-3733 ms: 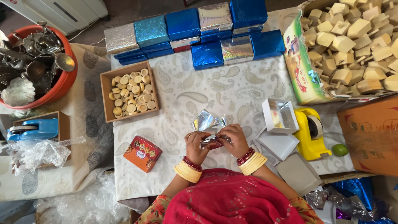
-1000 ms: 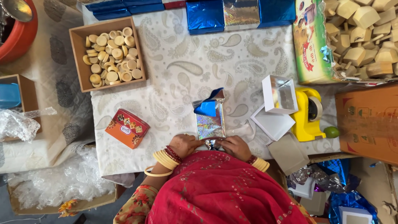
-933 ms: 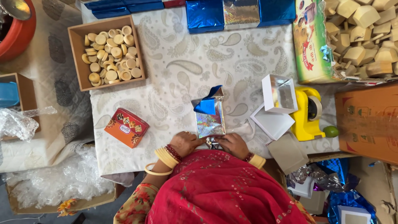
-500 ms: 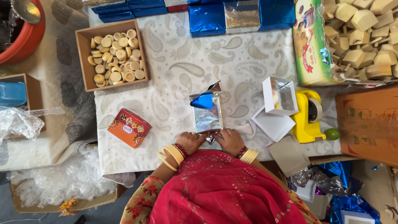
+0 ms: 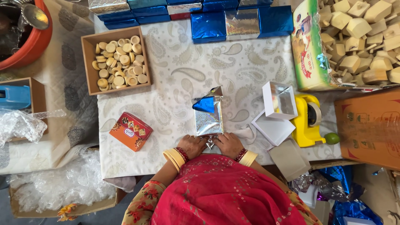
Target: The person wraps individual sweets in foil, places them into small white cardboard boxes, and then arranges these boxes on a work surface.
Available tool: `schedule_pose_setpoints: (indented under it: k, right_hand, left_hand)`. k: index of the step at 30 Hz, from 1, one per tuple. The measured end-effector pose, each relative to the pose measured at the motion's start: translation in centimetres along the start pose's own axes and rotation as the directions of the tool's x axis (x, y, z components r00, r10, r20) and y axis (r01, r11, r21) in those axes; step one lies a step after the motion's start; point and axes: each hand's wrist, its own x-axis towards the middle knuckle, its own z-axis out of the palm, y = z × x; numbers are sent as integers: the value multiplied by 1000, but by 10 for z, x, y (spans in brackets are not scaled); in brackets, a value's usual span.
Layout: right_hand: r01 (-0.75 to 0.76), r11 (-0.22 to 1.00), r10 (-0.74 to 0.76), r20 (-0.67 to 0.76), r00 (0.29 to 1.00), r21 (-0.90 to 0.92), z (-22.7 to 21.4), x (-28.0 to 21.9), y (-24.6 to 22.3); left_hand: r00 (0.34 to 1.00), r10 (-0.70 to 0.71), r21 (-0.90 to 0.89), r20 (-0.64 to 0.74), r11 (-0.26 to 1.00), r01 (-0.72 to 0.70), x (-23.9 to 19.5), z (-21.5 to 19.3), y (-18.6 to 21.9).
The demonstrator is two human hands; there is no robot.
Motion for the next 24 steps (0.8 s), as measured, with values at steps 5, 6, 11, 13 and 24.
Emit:
schedule_pose_setpoints:
  k: [5, 6, 11, 13, 24]
  right_hand:
    - [-36, 995, 38, -25, 999, 95, -1, 8, 0]
    - [-51, 991, 54, -21, 998, 127, -1, 10, 2]
    - [-207, 937, 219, -12, 976, 281, -37, 33, -10]
    - [-223, 927, 239, -16, 971, 302, -46, 39, -13]
    - [-206, 842, 296, -108, 949, 499, -67, 52, -9]
  left_hand:
    - [994, 4, 37, -110, 999, 0, -6, 5, 0]
    - [993, -1, 52, -117, 999, 7, -8, 10, -1]
    - [980, 22, 84, -198, 996, -6, -2, -26, 12]
    - [962, 31, 92, -271, 996, -6, 2, -41, 15]
    - [863, -182, -268, -470, 962, 57, 23, -79, 21]
